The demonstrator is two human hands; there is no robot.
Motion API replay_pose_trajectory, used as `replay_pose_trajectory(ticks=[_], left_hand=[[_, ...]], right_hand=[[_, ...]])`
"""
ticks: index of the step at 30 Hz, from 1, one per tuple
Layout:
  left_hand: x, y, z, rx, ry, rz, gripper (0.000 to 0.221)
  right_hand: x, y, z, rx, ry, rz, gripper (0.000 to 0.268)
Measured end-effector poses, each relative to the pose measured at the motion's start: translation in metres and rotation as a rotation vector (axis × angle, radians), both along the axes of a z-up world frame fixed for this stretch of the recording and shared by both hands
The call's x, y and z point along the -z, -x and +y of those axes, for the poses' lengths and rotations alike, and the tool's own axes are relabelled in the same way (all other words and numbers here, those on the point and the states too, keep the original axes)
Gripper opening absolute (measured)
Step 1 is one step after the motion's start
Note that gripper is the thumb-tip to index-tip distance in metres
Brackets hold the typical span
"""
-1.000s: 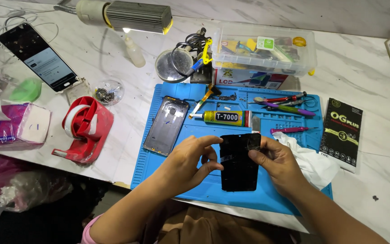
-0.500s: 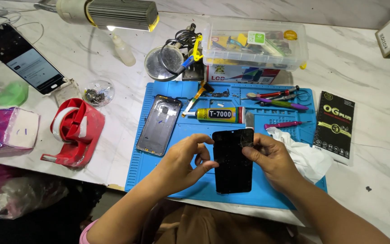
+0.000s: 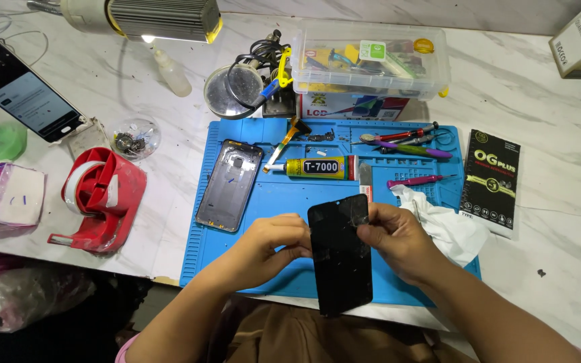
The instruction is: Disassembling a smartphone by prying off the broken screen using a specialized tool
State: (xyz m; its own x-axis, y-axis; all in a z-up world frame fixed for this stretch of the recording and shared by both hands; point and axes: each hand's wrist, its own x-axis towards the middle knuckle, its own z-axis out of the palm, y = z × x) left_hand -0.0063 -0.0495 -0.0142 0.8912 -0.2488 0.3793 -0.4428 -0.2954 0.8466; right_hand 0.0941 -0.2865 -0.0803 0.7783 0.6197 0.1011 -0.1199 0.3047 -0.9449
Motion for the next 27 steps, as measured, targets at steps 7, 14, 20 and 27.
replay_pose_trajectory(ticks=[7,14,20,27], left_hand=[[0.025,-0.001,-0.01,-0.049,0.153,-0.069,0.015],[0.037,0.014,-0.005,-0.023,0.25,0.155,0.051],[0.008,0.015,-0.002,-0.042,0.157,0.381,0.079],[0.005,0.016,-0.001,-0.052,0.206,0.497,0.094]], right_hand=[[-0.006,0.005,0.002,0.02,0.039,-0.05,0.008],[-0.002,0.002,-0.007,-0.067,0.147,0.027,0.011],[-0.002,-0.001,-0.007,-0.076,0.263,0.029,0.005],[0.006,-0.008,-0.006,-0.091,0.296,0.04,0.012]])
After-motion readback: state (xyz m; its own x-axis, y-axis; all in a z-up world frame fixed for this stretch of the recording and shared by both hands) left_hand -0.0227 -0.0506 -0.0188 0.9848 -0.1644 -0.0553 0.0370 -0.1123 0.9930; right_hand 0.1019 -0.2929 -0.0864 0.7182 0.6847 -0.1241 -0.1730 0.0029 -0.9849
